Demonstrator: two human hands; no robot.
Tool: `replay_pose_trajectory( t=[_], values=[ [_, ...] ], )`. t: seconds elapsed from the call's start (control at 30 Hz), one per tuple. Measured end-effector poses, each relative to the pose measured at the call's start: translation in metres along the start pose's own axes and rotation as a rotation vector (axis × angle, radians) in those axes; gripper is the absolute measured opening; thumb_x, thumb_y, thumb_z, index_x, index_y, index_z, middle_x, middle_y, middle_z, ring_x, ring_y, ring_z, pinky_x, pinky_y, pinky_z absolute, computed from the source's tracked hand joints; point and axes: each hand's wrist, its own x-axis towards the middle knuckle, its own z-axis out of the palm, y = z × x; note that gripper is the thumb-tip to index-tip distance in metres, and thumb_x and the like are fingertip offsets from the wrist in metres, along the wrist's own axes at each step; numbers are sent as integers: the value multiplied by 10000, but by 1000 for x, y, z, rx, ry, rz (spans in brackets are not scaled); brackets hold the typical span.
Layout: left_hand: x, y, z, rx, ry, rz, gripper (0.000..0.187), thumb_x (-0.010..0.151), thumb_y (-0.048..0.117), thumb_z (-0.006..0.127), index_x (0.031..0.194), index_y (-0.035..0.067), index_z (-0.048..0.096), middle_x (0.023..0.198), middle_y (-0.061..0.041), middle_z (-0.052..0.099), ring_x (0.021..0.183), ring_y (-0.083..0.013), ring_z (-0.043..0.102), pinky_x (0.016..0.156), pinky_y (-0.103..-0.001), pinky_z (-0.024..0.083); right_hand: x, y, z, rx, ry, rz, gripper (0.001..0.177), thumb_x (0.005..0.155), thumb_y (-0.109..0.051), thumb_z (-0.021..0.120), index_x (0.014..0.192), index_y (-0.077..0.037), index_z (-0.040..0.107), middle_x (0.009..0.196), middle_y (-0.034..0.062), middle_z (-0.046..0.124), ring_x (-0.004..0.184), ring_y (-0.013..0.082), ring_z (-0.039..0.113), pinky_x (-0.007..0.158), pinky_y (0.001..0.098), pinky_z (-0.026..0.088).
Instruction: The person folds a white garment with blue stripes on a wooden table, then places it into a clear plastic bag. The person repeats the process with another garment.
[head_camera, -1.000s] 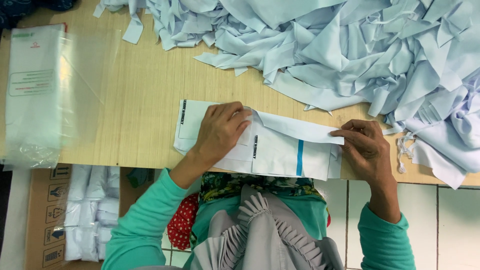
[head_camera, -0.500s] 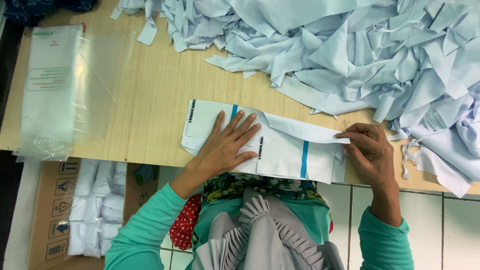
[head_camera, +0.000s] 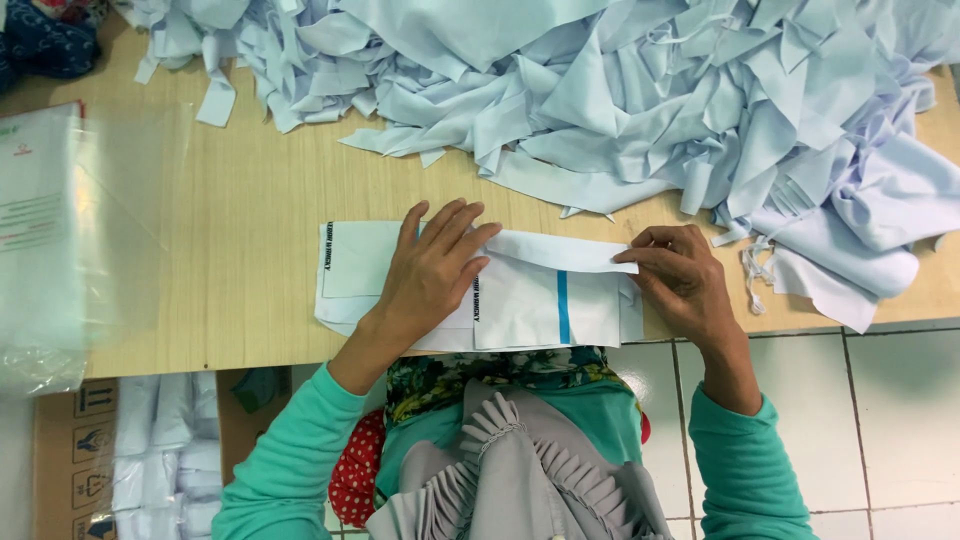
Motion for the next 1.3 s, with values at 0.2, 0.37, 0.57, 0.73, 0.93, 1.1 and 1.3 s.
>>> replay_pose_trajectory(
  t=[0.2, 0.37, 0.57, 0.73, 0.93, 1.1, 1.3],
  values=[
    [13, 31, 19, -65, -134, 48, 581, 1045, 562, 451, 1518, 228, 484, 1557, -121, 474, 1482, -337, 375, 1192, -675, 110, -1, -4, -5, 36, 9, 6, 182, 923, -56, 695, 1041, -107, 824, 1072, 180, 680, 1000, 307, 591, 904, 441, 473],
    [3, 35, 26, 5, -238, 67, 631, 1026, 655, 366, 1513, 271, 485, 1599, -86, 424, 1504, -342, 324, 1189, -697, 80, -1, 2, -4, -41, 26, -3, 186, 889, -28, 721, 1006, -123, 830, 1076, 144, 696, 1011, 298, 609, 916, 434, 493],
    [-2, 31, 29, 56, -264, 97, 644, 1019, 690, 331, 1532, 318, 452, 1644, -48, 353, 1530, -335, 257, 1189, -702, 78, 3, -2, -7, -104, 26, -25, 218, 879, 14, 722, 1002, -131, 829, 1088, 144, 684, 1021, 308, 614, 907, 439, 526],
    [-1, 33, 28, 83, -275, 106, 660, 1011, 701, 330, 1547, 330, 431, 1664, -35, 316, 1543, -335, 216, 1195, -698, 63, 3, -5, -9, -149, 7, -60, 233, 866, 23, 717, 1002, -129, 829, 1093, 163, 677, 1033, 321, 615, 919, 456, 531],
    [6, 56, 39, 93, -216, 157, 699, 996, 717, 326, 1523, 278, 464, 1637, -31, 372, 1533, -310, 266, 1205, -696, 102, 0, 0, -8, -170, -6, -24, 281, 891, -13, 612, 990, -157, 833, 1106, 136, 687, 1058, 306, 623, 961, 445, 530],
    [7, 86, 61, -15, -138, 157, 710, 1008, 680, 353, 1504, 190, 493, 1593, -87, 438, 1509, -323, 329, 1216, -689, 108, 1, 0, -9, -177, -38, -27, 288, 876, -101, 576, 1017, -151, 822, 1101, 143, 669, 1069, 289, 611, 1000, 455, 493],
    [9, 99, 74, -122, -82, 106, 698, 1021, 635, 407, 1542, 172, 454, 1594, -102, 438, 1511, -303, 342, 1250, -587, 149, -6, -1, -9, -159, -63, 0, 279, 852, -112, 664, 1074, -164, 825, 1167, 153, 680, 1099, 300, 599, 993, 440, 470]
  ],
)
